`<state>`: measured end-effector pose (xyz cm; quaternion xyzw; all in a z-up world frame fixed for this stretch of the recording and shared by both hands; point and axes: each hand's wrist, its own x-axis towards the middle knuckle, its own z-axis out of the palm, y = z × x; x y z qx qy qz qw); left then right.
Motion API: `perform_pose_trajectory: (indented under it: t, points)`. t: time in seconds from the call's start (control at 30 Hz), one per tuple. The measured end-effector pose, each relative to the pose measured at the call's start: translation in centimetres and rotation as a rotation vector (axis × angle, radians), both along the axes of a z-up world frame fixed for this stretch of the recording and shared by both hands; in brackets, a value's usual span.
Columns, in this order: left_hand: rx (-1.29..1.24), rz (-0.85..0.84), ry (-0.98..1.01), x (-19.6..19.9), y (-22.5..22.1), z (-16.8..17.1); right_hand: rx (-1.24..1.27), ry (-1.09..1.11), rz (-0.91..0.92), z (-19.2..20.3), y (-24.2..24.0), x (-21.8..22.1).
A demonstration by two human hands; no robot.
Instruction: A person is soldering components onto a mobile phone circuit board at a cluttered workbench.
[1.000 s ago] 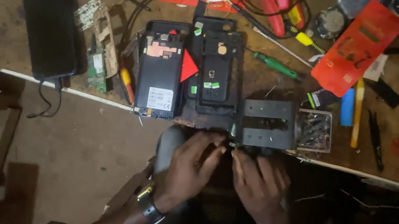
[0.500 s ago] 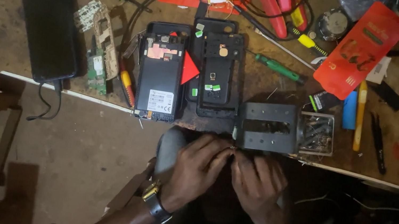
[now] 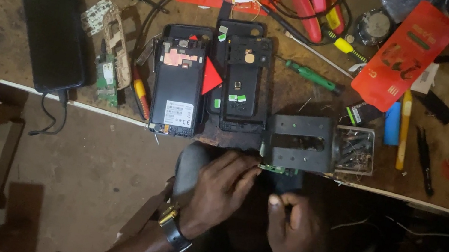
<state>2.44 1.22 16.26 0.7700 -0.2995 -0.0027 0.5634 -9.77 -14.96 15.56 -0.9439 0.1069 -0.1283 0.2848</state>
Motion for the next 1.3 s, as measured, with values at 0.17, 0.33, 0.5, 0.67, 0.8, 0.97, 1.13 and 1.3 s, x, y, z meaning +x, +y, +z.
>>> perform_pose_trajectory:
  t: [0.17,0.33,0.5,0.67,0.8,0.97,1.13,1.3]
  points:
    - [0.014,0.018,0.042,-0.4,-0.2,-0.1,0.172,0.008,-0.183,-1.2,0.9,-0.6]
    - [0.045,0.052,0.048,-0.8,-0.9,-0.5,0.632,0.056,-0.454,-1.6,0.9,0.8]
    - [0.071,0.112,0.083,-1.1,-1.5,-1.2,0.794,0.113,-0.446,-1.8,0.1,1.3]
    - [0.082,0.121,0.21,-1.2,-1.6,-0.2,0.753,0.16,-0.467,-1.7,0.2,1.3]
    - [0.106,0.163,0.199,-1.1,-1.9,0.1,0.723,0.187,-0.42,-1.2,0.1,1.3]
    - [0.127,0.184,0.258,-0.9,-1.8,0.7,0.724,0.108,-0.404,-2.1,0.3,1.2]
    - [0.12,0.168,0.227,-1.0,-1.5,0.3,0.73,0.125,-0.428,-2.0,0.3,1.1]
    - [0.131,0.172,0.222,-1.2,-1.0,-0.4,0.71,0.123,-0.437,-1.7,0.1,1.0]
